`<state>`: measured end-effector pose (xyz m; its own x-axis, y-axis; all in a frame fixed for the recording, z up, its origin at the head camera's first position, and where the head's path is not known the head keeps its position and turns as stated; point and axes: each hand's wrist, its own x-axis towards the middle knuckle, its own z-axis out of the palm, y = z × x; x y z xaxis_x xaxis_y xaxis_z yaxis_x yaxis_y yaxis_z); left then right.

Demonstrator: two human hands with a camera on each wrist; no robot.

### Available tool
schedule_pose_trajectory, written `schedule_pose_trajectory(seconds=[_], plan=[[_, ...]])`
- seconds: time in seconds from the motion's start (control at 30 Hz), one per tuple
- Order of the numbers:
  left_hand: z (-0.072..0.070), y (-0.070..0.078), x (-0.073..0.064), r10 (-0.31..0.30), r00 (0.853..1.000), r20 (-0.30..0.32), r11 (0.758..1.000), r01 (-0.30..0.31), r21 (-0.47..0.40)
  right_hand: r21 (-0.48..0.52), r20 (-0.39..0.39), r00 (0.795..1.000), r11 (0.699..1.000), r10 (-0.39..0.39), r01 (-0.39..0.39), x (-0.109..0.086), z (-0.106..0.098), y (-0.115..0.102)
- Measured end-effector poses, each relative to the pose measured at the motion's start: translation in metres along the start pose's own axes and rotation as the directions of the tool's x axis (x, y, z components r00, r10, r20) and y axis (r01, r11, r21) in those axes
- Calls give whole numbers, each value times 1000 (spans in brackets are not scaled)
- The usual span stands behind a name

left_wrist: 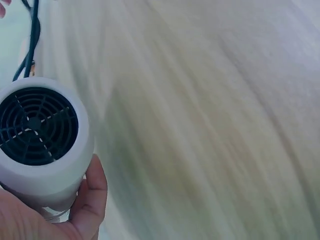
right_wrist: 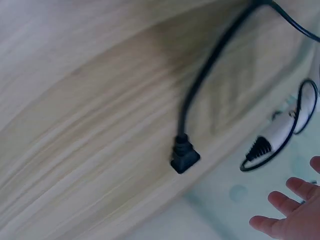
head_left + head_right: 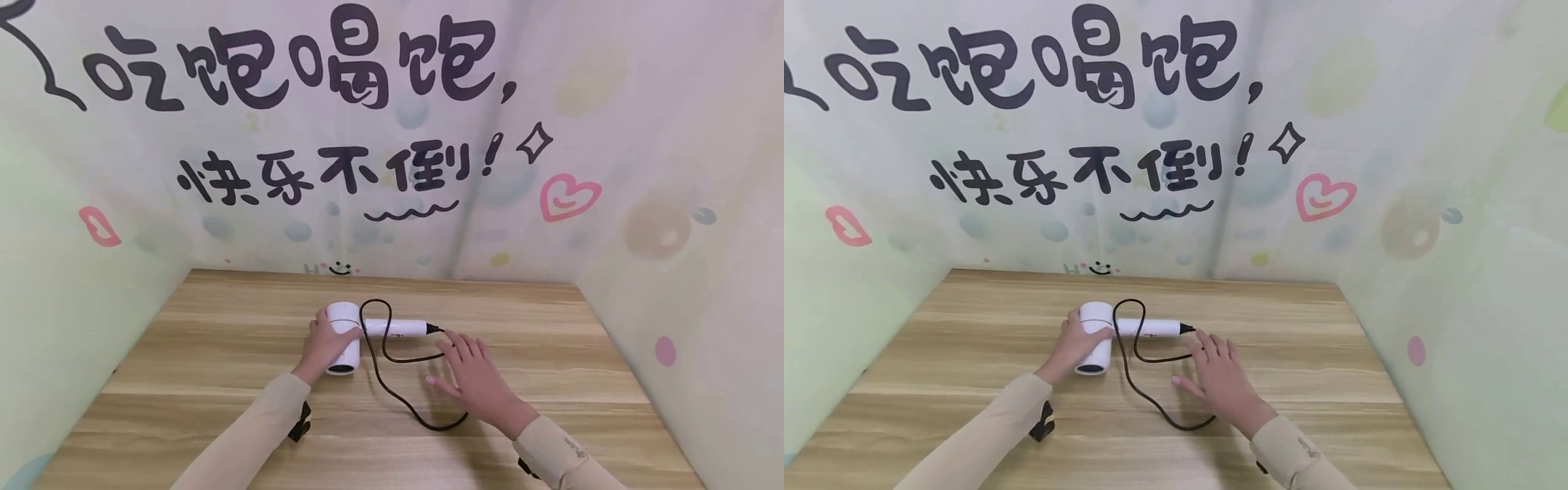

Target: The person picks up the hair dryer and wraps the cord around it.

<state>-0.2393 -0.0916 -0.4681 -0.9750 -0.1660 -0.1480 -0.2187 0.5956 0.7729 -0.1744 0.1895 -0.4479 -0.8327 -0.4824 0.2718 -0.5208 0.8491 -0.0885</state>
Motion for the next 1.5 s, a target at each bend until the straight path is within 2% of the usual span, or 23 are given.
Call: schedule_pose_trajectory(seconds=[0.17,0.3,0.4,0.47,0.5,0.53,0.57,0.63,0.7,0.77,0.8,0.83,0.9,0.97,1.03,1.07,1.13,1.2,1.37,1.5], plan=[[-8,4,-5,2,1000,-20,998,-3,-66,108,-113,991,993,69,-56,6,-11,-1],[-13,6,-12,-1,999,-35,991,-4,-133,235,-125,976,961,176,-143,6,-17,-3],[-15,10,-17,-2,999,-51,982,-7,-187,332,-88,959,915,270,-228,5,-18,-5],[-16,13,-20,1,998,-59,976,-14,-217,440,-27,937,845,350,-303,6,-17,-7],[-17,14,-22,2,998,-61,972,-16,-235,506,10,922,793,388,-339,6,-17,-8],[-17,16,-23,3,998,-64,968,-19,-251,574,57,903,726,427,-379,7,-16,-9],[-17,17,-24,6,998,-68,963,-24,-268,644,108,879,641,464,-417,7,-15,-10],[-17,20,-26,19,997,-79,954,-42,-298,776,212,839,436,501,-456,9,-14,-11],[-17,22,-29,35,995,-93,948,-62,-311,861,298,809,224,506,-457,10,-12,-11],[-18,24,-32,51,993,-109,945,-83,-315,907,348,795,38,496,-420,11,-11,-12],[-18,25,-34,57,991,-117,945,-92,-315,920,357,798,-37,486,-389,11,-10,-13],[-18,25,-35,65,990,-126,944,-101,-312,928,361,801,-100,478,-359,11,-10,-14],[-18,26,-38,80,987,-139,939,-122,-323,940,340,819,-199,462,-278,11,-8,-16],[-18,26,-41,98,983,-154,930,-145,-336,943,309,842,-257,442,-211,11,-8,-18],[-19,26,-42,114,980,-161,920,-165,-355,940,287,859,-296,424,-167,10,-7,-18],[-20,25,-43,122,979,-163,915,-175,-365,940,279,865,-304,417,-156,9,-7,-17],[-21,24,-44,136,977,-163,905,-190,-381,939,281,864,-307,417,-157,8,-8,-17],[-21,22,-45,142,978,-155,898,-193,-396,935,298,853,-313,428,-169,8,-9,-16],[-24,16,-48,150,981,-119,883,-187,-431,936,322,822,-291,469,-200,10,-11,-13],[-26,15,-50,164,982,-89,859,-187,-476,945,316,813,-239,489,-223,10,-12,-9]])
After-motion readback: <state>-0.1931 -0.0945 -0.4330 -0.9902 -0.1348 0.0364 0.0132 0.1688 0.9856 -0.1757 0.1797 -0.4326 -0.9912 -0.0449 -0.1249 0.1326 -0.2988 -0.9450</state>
